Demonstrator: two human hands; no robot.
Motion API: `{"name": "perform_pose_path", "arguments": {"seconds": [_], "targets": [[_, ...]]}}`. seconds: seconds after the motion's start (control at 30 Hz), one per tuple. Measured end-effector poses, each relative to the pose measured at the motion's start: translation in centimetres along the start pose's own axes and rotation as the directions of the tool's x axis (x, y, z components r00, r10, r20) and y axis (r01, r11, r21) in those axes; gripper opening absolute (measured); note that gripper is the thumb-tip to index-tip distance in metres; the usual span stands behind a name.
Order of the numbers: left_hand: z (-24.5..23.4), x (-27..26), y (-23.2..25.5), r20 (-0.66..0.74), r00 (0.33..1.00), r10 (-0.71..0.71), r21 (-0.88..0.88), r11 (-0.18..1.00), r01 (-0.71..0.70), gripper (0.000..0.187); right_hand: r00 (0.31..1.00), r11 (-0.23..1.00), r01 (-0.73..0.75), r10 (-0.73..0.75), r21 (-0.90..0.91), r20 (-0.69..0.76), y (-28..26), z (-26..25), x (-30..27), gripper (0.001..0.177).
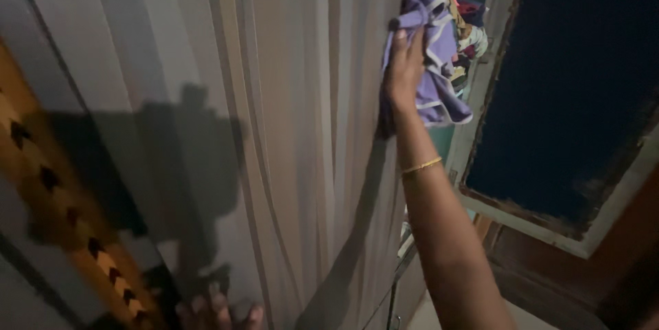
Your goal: The person wipes the outer surface and handles of a wooden wardrobe using a purple cloth, moving across different panels and cleaning around the metal fixtures.
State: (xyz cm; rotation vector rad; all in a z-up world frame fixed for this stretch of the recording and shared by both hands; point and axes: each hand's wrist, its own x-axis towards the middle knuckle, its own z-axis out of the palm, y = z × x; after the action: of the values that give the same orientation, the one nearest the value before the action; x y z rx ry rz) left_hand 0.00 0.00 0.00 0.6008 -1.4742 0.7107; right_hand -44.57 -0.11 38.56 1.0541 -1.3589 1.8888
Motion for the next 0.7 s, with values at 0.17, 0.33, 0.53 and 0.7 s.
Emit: {"name": "perform_pose_path", "arguments": {"seconds": [0.17,0.33,0.53,0.7], "targets": [[-1.7,2.1,-0.5,0.078,0.994,-0.073,-0.28,0.956,0.092,0.049,0.996,0.995,0.085,-0.087,0.05,0.032,-6.0,0.5,-5.9,0.078],[-4.2,6.1,0.6,0.076,0.988,-0.134,-0.428,0.891,0.153,0.047,0.962,0.968,0.242,-0.248,0.063,0.111,-15.3,-0.9,-13.5,0.065],[-7.3,9.8,1.9,0.099,0.991,-0.088,-0.557,0.821,0.128,0.045,0.909,0.938,0.344,-0.344,0.041,0.235,-22.4,-1.3,-22.1,0.059],[-8.6,11.3,2.8,0.119,0.993,-0.008,-0.602,0.795,0.078,0.043,0.766,0.948,0.315,-0.286,0.052,0.576,-25.1,-1.9,-30.0,0.072]]}}
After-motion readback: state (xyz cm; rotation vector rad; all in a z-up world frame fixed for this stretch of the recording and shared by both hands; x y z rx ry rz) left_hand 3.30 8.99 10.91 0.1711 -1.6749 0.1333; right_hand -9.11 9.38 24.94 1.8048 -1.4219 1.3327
